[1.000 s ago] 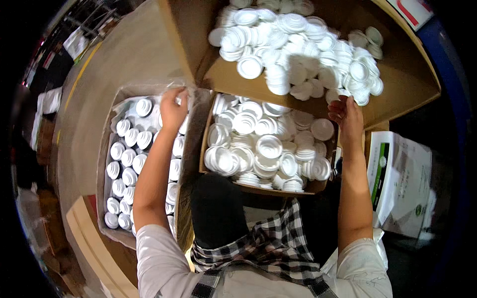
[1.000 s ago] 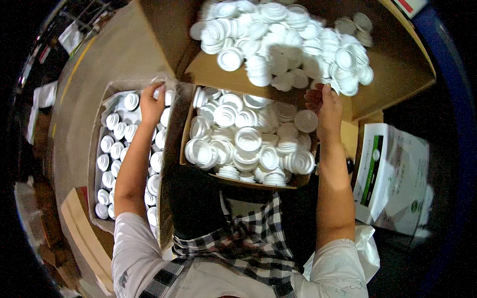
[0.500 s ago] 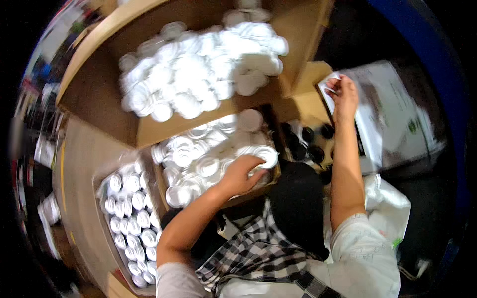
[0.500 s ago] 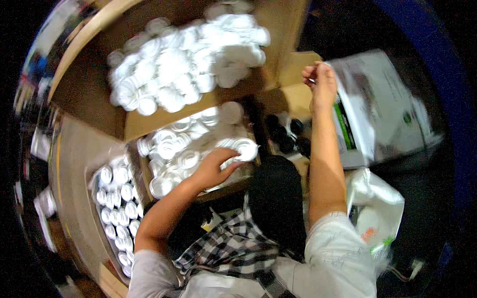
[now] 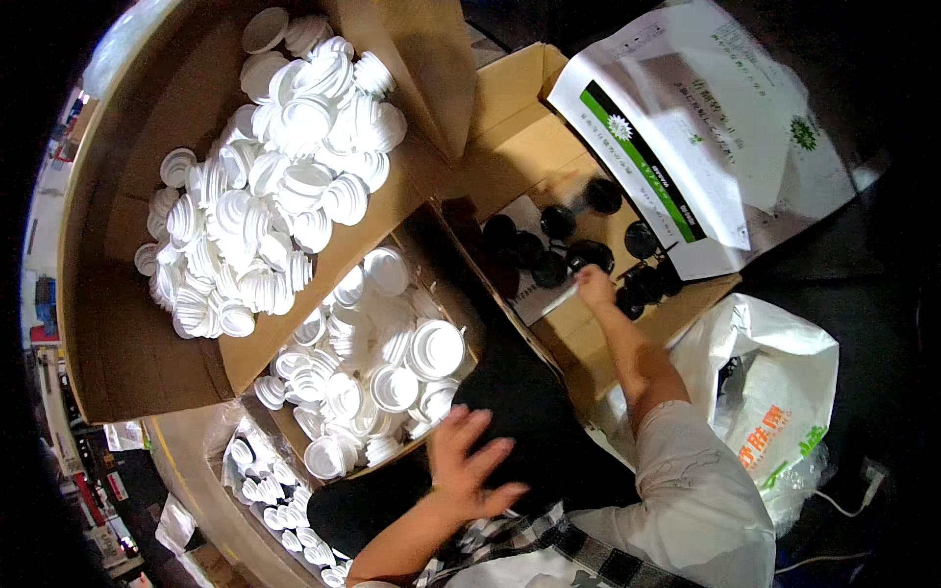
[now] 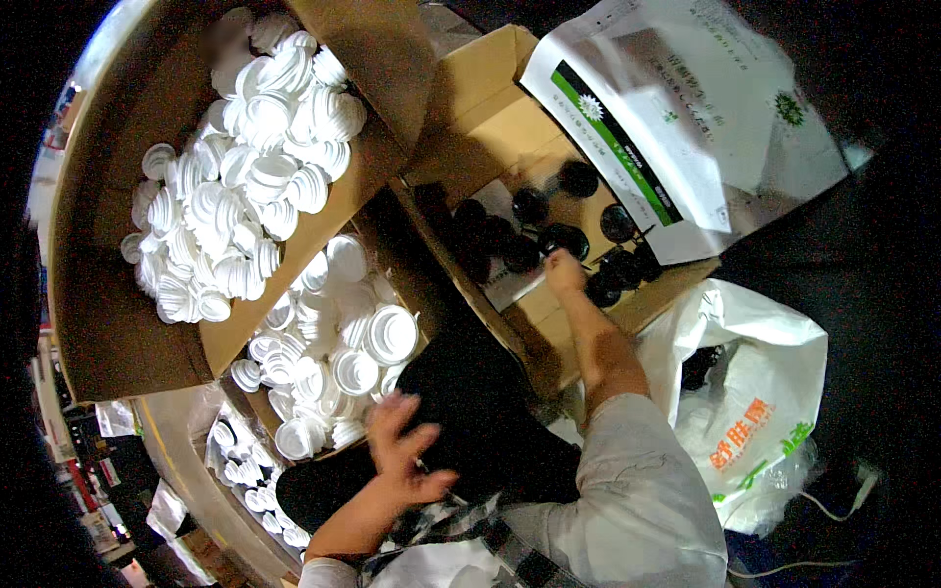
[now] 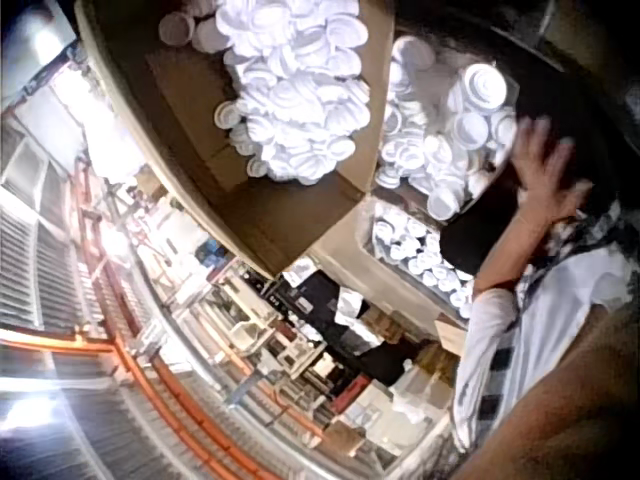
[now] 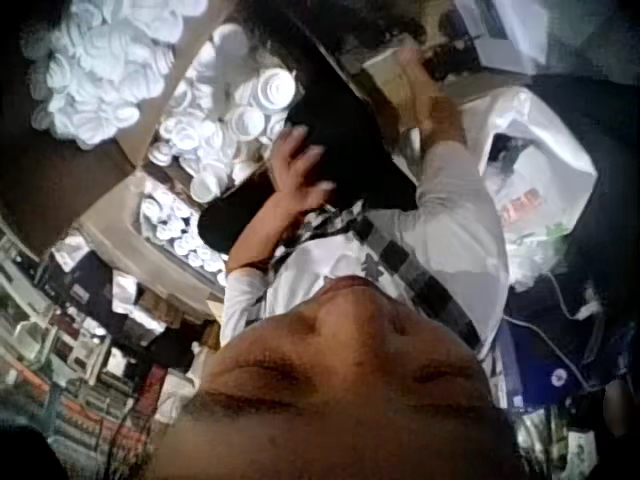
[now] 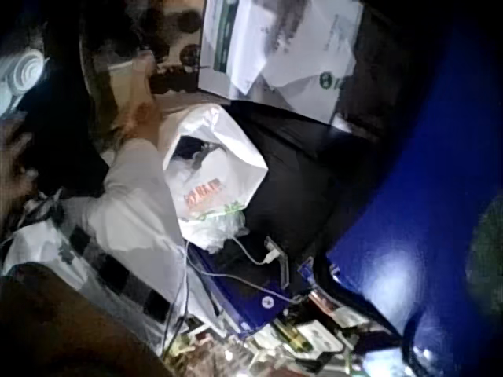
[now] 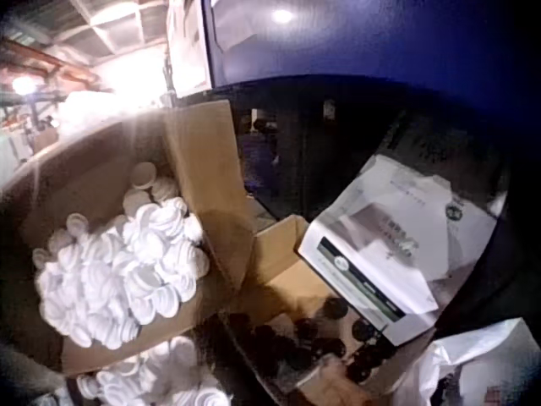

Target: The person sits on the floor and repeatedly picks up black and white circular caps, presses them together, and places the assembled units into a cardboard box. The person continues this one-at-a-time assembly throughout the clip.

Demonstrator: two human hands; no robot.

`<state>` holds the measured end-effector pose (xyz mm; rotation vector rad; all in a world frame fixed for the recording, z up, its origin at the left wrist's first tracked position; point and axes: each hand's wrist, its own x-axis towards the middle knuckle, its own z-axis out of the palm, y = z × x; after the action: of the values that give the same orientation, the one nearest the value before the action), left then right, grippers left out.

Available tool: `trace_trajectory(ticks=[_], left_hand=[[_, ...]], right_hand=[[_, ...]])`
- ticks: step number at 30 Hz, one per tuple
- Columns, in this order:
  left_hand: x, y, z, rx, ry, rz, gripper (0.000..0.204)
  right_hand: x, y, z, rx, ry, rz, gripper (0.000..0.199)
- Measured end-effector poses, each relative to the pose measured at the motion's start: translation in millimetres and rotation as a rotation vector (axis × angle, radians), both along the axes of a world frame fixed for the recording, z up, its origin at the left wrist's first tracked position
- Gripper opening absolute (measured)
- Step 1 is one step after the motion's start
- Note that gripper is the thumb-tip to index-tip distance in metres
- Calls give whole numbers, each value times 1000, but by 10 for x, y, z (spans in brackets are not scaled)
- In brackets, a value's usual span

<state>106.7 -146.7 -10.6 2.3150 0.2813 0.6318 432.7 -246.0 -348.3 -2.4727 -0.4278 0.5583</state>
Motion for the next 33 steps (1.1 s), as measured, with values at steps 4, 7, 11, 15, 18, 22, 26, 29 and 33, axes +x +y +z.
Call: trace_trajectory(ticks=[4, 7, 11, 15, 18, 22, 26, 29, 33], left_hand=[[184, -58, -165, 5, -51, -44, 30], [157, -32, -226, 59, -40, -55, 26], [90, -36, -295, 50, -51, -22, 23], [40, -23, -339, 47, -53, -50, 19], [2, 17, -326, 57, -12, -92, 17], [-38, 35, -322, 61, 34, -129, 18], [-31, 2, -355, 65, -11, -136, 22], [4, 1, -325, 52, 21, -150, 21], [123, -17, -266, 16, -35, -65, 22]], right_hand=[[-216, 839, -58, -348, -229, 288, 52], [-258, 1196, -114, -317, -257, 268, 56], [-141, 1426, -182, -169, -174, 2, 56], [25, 1416, -292, -366, -209, 223, 47], [157, 1286, -375, -411, -105, 254, 39], [241, 775, -358, -561, -294, 123, 34], [352, 249, -309, -389, -111, 25, 40], [438, 235, -379, -147, 61, -181, 36], [562, 400, -312, 102, 549, -496, 42]])
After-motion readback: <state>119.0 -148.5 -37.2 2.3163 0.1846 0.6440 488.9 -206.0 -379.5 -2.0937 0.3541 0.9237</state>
